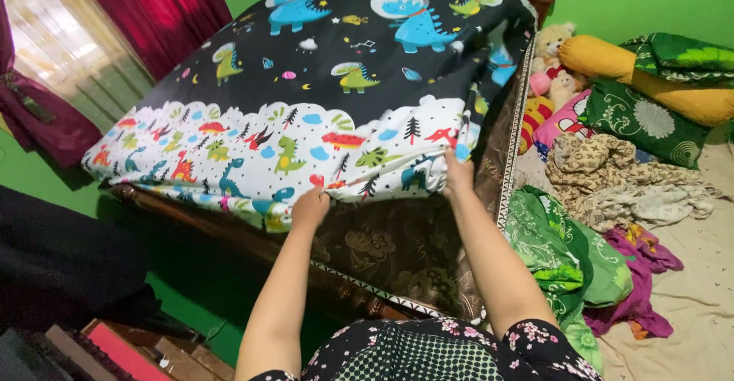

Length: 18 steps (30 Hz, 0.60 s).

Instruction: The person adjusts a dinosaur-themed fitted sheet on a bed, smoothing and tucking the edges around the mattress corners. The person works along the sides and corners to secure the sheet in place.

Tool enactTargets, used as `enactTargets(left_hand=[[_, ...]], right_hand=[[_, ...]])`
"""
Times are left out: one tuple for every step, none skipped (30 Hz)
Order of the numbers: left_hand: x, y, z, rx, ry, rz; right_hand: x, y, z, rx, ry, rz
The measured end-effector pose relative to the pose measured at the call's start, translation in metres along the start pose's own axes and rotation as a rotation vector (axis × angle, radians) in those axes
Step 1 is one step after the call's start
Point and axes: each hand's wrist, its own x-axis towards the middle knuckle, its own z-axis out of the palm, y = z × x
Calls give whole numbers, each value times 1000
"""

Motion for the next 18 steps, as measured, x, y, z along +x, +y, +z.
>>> enactTargets(left_hand=[[-7,-2,7,2,5,6],[-13,-3,14,-9,-37,-5],[-19,-4,22,-20,-78,-15],[-22,-8,25,-21,-73,-8],[-23,-11,29,112,-145,-6],[-27,-14,36,243,-219,-4],[-34,-7,33,241,-215,3],[-42,-3,31,310,-271,2],[-51,2,28,379,-327,1],[-43,-7,40,381,-324,5],[-36,-16,53,428,-330,22],[-29,-25,65,474,-335,38],[-10,-35,73,475,-332,42],[6,-47,83,410,-293,33],[22,-59,92,345,-254,24],[33,-50,74,347,-255,28],[43,-42,56,337,-165,19],[47,-37,41,324,-83,4]], right_hand=[[-15,1,-2,6,1,-5],[-30,2,-5,20,-80,84],[-45,3,-7,33,-161,173],[-60,0,-15,37,-162,164],[-75,-2,-23,-49,-207,268],[-91,-3,-33,-138,-250,372],[-75,95,-87,-137,-248,364],[-37,173,-130,-397,-205,463],[33,236,-160,-658,-155,556],[27,232,-163,-654,-153,553],[22,228,-166,-690,-106,537],[16,223,-170,-726,-58,521],[12,181,-148,-724,-56,517],[4,140,-130,-598,-45,386],[-4,100,-111,-473,-32,254],[2,70,-87,-471,-28,254],[8,40,-64,-509,-54,126],[10,12,-44,-552,-82,4]])
